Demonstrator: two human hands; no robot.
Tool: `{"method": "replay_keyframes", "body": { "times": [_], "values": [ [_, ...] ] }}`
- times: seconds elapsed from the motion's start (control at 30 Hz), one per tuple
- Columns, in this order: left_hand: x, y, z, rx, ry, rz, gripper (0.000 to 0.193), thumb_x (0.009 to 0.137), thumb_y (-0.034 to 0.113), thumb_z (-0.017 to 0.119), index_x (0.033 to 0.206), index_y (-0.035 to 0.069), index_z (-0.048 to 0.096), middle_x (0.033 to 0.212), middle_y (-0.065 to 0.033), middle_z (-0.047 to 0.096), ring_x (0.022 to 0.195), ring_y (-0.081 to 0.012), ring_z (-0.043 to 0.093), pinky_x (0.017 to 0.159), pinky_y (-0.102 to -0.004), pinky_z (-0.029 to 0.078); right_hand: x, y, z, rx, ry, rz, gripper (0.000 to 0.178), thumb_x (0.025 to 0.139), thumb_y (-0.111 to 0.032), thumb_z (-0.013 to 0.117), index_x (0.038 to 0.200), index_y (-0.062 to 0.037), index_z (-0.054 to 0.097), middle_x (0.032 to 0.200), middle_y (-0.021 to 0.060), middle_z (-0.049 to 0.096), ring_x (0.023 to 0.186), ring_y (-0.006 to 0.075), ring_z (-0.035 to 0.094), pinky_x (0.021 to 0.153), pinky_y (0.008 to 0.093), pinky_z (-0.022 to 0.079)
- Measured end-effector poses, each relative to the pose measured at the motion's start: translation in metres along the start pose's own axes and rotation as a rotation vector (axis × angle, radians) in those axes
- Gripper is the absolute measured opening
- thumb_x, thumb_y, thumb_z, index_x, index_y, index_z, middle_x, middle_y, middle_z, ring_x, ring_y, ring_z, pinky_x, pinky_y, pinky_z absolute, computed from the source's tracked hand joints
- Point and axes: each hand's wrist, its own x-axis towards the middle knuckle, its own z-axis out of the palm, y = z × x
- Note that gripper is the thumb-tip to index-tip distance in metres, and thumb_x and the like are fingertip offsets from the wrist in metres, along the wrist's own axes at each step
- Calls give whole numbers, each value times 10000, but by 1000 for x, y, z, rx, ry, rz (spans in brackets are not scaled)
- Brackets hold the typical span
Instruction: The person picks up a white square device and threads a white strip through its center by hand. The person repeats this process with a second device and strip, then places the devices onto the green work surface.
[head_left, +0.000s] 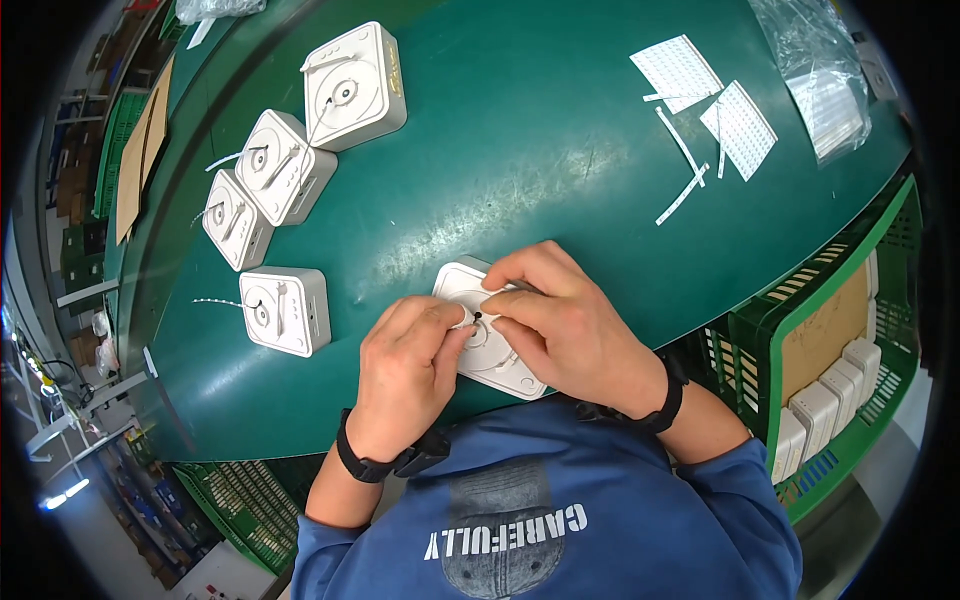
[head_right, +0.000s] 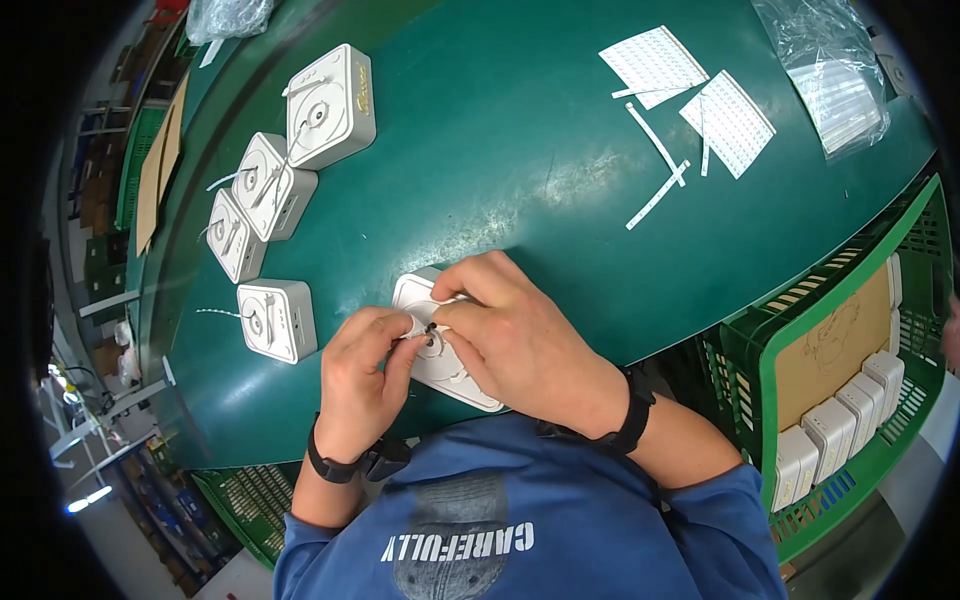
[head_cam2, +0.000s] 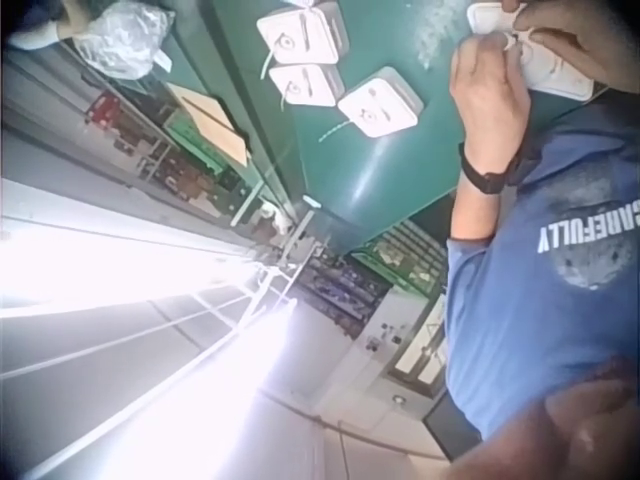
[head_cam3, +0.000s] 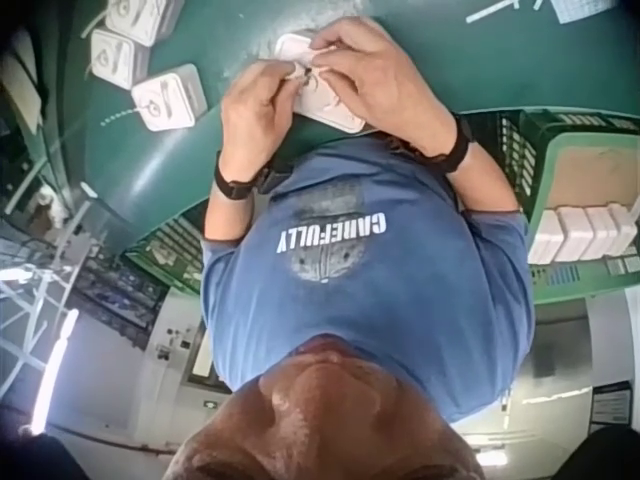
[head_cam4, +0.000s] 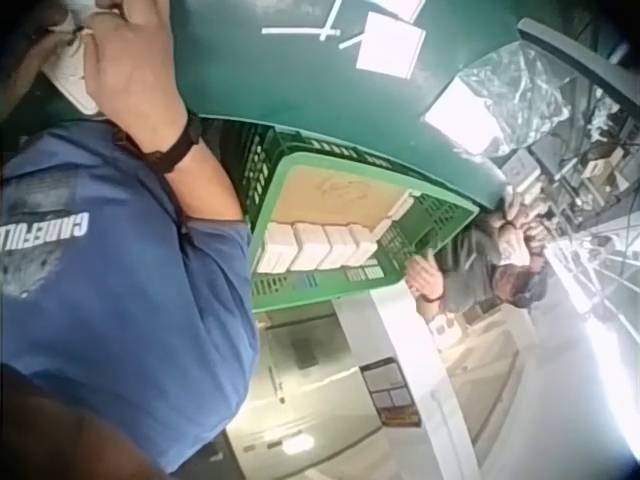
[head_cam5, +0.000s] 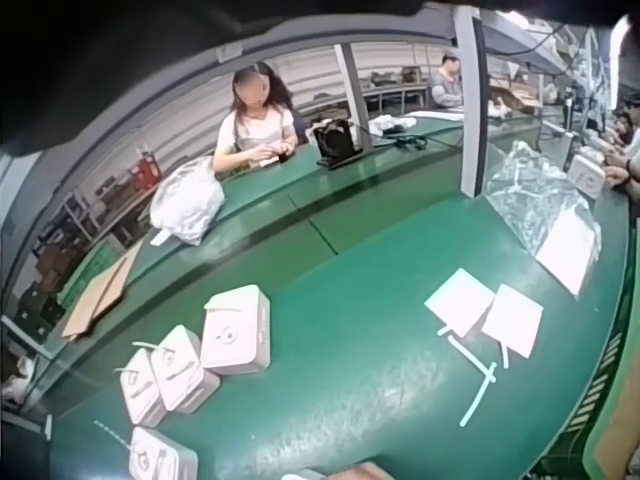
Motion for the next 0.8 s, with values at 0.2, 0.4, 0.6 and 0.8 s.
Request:
{"method": "replay_keyframes", "body": {
  "times": [0.2, 0.4, 0.6, 0.8],
  "values": [
    [1, 1, 2, -40, -25, -66, 162, 894, 7, 825, 1024, 3, 728, 965, -145, 731, 858, -366, 711, 744, -444, 577, 5, -3, 5, -90, 0, 21, 91, 868, 27, 769, 956, 8, 753, 1198, 126, 665, 1064, 320, 651, 880, 420, 575],
    [3, 1, -2, -68, -67, -90, 168, 891, 4, 824, 1026, 5, 724, 959, -144, 725, 861, -359, 706, 749, -439, 578, 6, -3, 7, -72, 1, 20, 61, 871, 15, 771, 926, 11, 746, 1204, 132, 657, 1071, 331, 649, 887, 430, 574],
    [2, -8, -1, -9, -43, 119, 195, 885, 7, 826, 1043, 15, 712, 980, -132, 723, 875, -346, 703, 756, -437, 582, 17, 1, 4, -87, -76, 7, 66, 867, 13, 769, 924, 27, 739, 1221, 135, 650, 1084, 335, 648, 898, 437, 560],
    [4, -5, -1, 45, -11, 71, 194, 882, 17, 829, 1034, 23, 708, 995, -124, 724, 895, -342, 709, 754, -442, 583, 20, -5, 6, -228, -36, -79, 76, 839, 7, 750, 890, 20, 696, 1189, 128, 649, 1059, 322, 645, 861, 435, 532]
  ]
}}
